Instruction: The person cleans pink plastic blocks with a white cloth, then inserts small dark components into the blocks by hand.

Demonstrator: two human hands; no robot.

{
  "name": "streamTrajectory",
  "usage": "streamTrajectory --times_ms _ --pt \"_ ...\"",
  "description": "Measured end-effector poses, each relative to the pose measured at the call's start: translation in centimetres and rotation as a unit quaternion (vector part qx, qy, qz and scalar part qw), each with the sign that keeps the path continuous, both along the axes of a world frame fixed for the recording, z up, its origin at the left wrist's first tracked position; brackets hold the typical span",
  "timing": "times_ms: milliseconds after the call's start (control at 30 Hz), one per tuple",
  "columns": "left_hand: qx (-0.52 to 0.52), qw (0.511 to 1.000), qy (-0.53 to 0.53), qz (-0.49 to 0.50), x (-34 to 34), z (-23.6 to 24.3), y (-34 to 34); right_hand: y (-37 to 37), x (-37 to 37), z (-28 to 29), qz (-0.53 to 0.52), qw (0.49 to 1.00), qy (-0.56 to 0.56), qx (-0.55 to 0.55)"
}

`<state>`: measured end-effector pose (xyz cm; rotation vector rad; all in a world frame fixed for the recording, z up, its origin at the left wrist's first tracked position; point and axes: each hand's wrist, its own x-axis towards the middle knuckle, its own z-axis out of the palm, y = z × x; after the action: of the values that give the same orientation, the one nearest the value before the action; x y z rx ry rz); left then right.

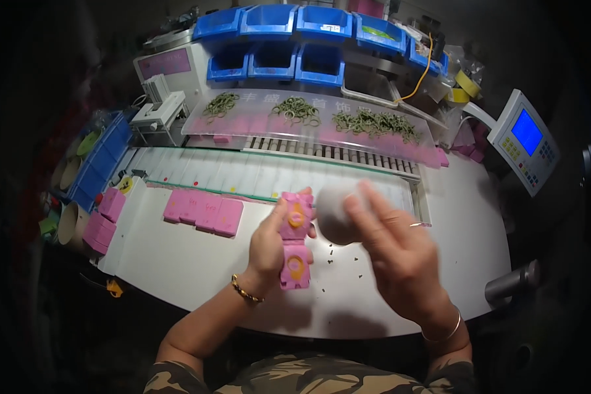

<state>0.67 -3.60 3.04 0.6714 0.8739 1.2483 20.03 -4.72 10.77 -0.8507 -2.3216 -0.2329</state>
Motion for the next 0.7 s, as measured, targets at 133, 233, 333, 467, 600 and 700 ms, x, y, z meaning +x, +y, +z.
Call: streamTrajectory --times_ms 133,233,333,467,600,700 --pt "0.182 0.977 -0.016 0.108 -0.5 -0.1 0.7 -1.9 -1.4 0.2 -0.007 0.997 0.040 0.064" --pt "0.322 0.937 0.073 0.114 -1.0 1.7 -0.1 -2.8 -2.1 -3.1 0.020 0.985 -0.157 -0.062" --pt "0.288 0.948 0.017 0.132 -1.4 0.4 -0.2 -1.7 -0.3 -2.3 -0.002 0.988 -0.139 -0.066" --pt "0.278 0.944 0.088 0.154 -1.8 0.0 -0.4 -2.0 -0.6 0.8 -0.037 0.998 0.047 0.038" --pt "0.422 0.869 0.223 0.128 -0.8 0.7 -0.3 -3.8 -2.7 -3.4 -0.029 0.991 -0.130 -0.017" --pt "0.317 0.933 0.011 0.171 -0.3 -0.1 0.4 -2.6 -0.6 -3.7 -0.015 0.986 -0.151 -0.069"
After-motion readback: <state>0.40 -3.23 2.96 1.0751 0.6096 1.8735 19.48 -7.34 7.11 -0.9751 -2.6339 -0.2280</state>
